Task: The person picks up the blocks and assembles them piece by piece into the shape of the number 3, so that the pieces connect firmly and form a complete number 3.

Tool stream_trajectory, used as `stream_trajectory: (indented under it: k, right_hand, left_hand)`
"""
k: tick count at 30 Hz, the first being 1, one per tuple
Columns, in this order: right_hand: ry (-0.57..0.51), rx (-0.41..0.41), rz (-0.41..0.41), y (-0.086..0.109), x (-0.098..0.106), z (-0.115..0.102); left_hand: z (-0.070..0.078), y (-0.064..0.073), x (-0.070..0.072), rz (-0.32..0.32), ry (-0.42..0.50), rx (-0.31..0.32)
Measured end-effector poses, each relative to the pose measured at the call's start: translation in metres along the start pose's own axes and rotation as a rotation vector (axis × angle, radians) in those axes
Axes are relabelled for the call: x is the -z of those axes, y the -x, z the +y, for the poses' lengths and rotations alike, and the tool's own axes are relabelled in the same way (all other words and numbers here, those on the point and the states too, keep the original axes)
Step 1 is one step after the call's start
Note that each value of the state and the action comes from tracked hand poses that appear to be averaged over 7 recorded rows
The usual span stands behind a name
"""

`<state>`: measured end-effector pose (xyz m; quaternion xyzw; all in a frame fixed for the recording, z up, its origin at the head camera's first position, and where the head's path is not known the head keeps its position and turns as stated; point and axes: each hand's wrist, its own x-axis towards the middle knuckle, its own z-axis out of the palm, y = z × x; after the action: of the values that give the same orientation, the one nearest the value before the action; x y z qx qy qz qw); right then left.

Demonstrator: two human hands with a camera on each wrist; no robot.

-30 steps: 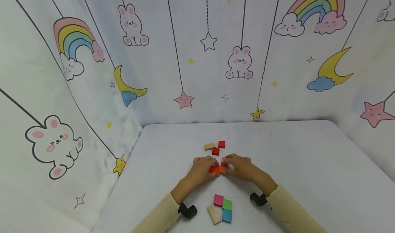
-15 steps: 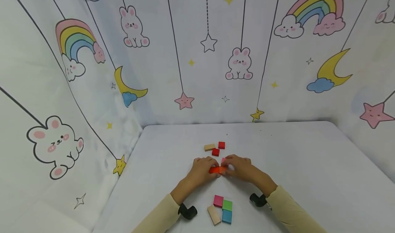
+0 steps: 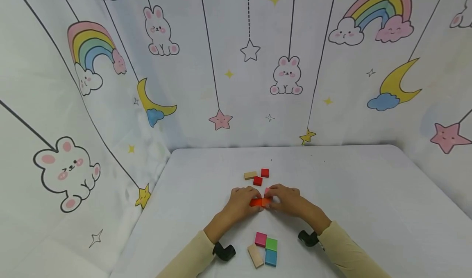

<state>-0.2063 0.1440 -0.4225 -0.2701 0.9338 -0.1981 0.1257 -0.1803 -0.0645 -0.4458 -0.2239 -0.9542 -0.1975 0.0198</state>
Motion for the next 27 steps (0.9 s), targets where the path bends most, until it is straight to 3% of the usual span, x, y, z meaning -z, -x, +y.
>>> stream_trajectory:
  k: [27]
  right_hand:
    - [-0.002,0.006,0.006,0.0008,0.0017,-0.0026]
  left_hand:
    - [-0.0011,-0.0001,-0.0016,0.013,0.003,-0.003]
